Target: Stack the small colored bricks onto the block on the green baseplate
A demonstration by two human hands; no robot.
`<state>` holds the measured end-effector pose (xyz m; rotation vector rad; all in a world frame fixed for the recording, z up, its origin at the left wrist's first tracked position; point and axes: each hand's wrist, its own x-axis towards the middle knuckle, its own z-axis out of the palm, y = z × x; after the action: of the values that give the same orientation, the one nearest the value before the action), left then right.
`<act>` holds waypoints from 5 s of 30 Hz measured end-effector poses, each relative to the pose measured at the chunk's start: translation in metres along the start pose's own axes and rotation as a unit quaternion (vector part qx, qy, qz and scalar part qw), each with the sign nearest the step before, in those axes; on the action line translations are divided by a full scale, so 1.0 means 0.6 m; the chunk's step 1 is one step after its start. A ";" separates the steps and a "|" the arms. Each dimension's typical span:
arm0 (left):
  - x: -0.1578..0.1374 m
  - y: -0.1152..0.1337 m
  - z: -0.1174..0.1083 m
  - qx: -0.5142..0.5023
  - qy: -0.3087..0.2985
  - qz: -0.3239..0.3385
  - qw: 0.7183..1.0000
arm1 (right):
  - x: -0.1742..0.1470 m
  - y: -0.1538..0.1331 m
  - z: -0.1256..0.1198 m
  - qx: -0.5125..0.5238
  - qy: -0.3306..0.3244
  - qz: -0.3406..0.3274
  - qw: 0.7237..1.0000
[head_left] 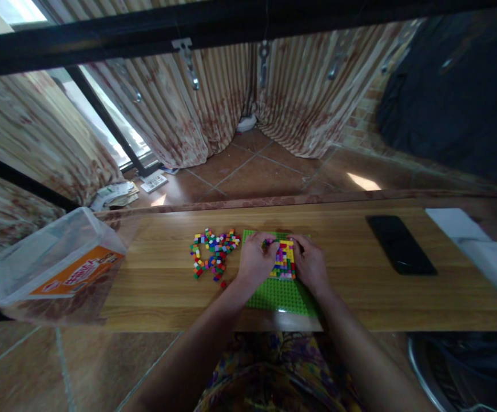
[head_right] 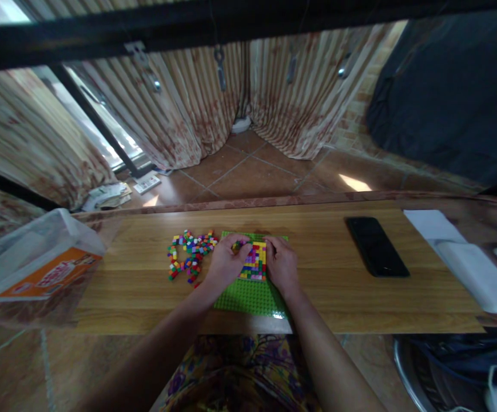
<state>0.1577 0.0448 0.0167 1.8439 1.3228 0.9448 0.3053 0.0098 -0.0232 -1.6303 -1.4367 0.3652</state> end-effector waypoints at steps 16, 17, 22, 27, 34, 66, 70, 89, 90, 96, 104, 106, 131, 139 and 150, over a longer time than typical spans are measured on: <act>-0.064 -0.006 -0.053 0.077 0.085 0.071 0.991 | -0.004 0.010 -0.002 -0.021 -0.010 0.011 1.000; -0.072 -0.015 -0.068 0.089 0.092 0.069 0.989 | -0.005 0.010 -0.002 -0.026 -0.011 0.011 1.000; -0.116 -0.072 -0.145 0.146 0.122 0.036 0.981 | -0.006 0.012 -0.003 -0.029 -0.003 0.002 1.000; -0.158 -0.095 -0.188 0.191 0.138 0.007 0.972 | -0.005 0.015 -0.003 -0.030 -0.002 0.002 1.000; -0.184 -0.098 -0.161 0.243 0.069 -0.018 0.967 | -0.005 0.015 -0.003 -0.037 0.000 0.006 0.999; -0.090 -0.120 -0.167 0.291 0.095 -0.026 0.952 | -0.007 0.022 -0.002 -0.032 -0.006 0.008 0.999; -0.086 -0.113 -0.170 0.290 0.096 -0.017 0.952 | -0.006 0.021 -0.002 -0.034 -0.010 0.010 0.999; -0.071 -0.087 -0.163 0.087 0.061 -0.063 0.992 | -0.006 0.022 0.000 -0.029 -0.010 0.018 0.999; -0.074 -0.083 -0.163 0.014 0.063 -0.092 0.994 | -0.006 0.019 -0.001 -0.027 -0.010 0.019 0.999; -0.095 -0.048 -0.159 -0.439 0.039 -0.283 0.852 | -0.005 0.011 -0.002 -0.026 -0.007 0.017 1.000; -0.108 -0.018 -0.164 -0.525 0.014 -0.318 0.790 | 0.002 0.016 -0.010 0.038 0.017 0.053 0.998; -0.108 -0.012 -0.162 -0.489 0.022 -0.294 0.821 | 0.007 0.005 -0.024 0.066 0.053 0.086 0.993; -0.153 0.048 -0.088 -0.268 -0.091 -0.152 0.947 | -0.121 -0.163 -0.042 0.178 -0.082 0.036 0.980; -0.153 0.041 -0.071 -0.298 -0.066 -0.211 0.929 | -0.112 -0.122 -0.056 0.097 -0.025 -0.007 0.995; -0.163 -0.029 -0.077 -0.259 -0.013 -0.209 0.943 | -0.034 -0.067 -0.047 0.039 0.020 0.007 0.999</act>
<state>0.0882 -0.0399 0.0089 1.1175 1.2318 0.9194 0.2944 -0.0238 0.0167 -1.5774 -1.3647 0.3896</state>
